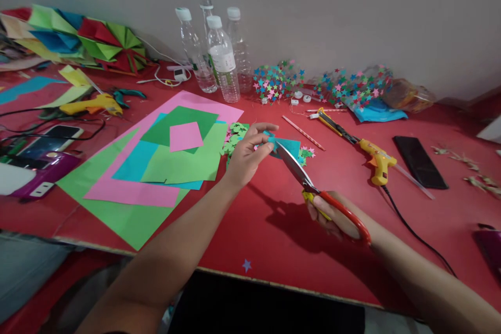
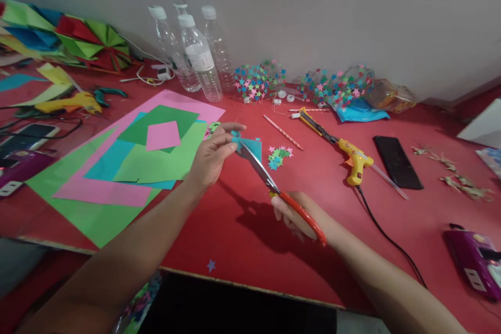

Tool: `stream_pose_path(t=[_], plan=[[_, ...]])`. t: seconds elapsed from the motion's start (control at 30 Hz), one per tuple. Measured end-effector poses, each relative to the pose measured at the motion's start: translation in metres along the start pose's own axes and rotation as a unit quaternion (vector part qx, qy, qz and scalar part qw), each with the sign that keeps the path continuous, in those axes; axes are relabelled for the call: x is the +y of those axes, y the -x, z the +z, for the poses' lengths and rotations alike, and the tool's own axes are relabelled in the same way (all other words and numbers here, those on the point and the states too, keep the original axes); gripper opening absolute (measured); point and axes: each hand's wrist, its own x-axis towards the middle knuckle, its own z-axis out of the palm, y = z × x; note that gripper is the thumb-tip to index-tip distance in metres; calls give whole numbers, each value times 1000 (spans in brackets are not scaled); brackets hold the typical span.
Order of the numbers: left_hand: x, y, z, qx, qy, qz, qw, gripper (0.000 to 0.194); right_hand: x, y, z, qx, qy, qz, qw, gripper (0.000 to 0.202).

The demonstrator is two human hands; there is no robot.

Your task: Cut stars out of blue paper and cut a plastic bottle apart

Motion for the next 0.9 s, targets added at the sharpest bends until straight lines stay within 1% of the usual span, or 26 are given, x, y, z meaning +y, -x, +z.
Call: stream_pose_path(t=[0.1,0.27,0.37,0.73,0.9], plan=[[1,-1,-2,-3,-6,-2,1000,22,0,0,-2,3,8,-1,1000,58],[-1,-2,-7,-19,-4,-7,1000,20,-3,0,-4,15,4,22,1000,59],[-3,-3,-9,-16,2,-14,1000,18,-5,0,-5,22,21,26,999,60],[0,-5,-9,-21,18,-28,999,18,-10,-1,-6,27,45,40,998,66],[1,-5,-8,-20,24,-34,999,18,-10,-2,-6,34,47,59,997,67]])
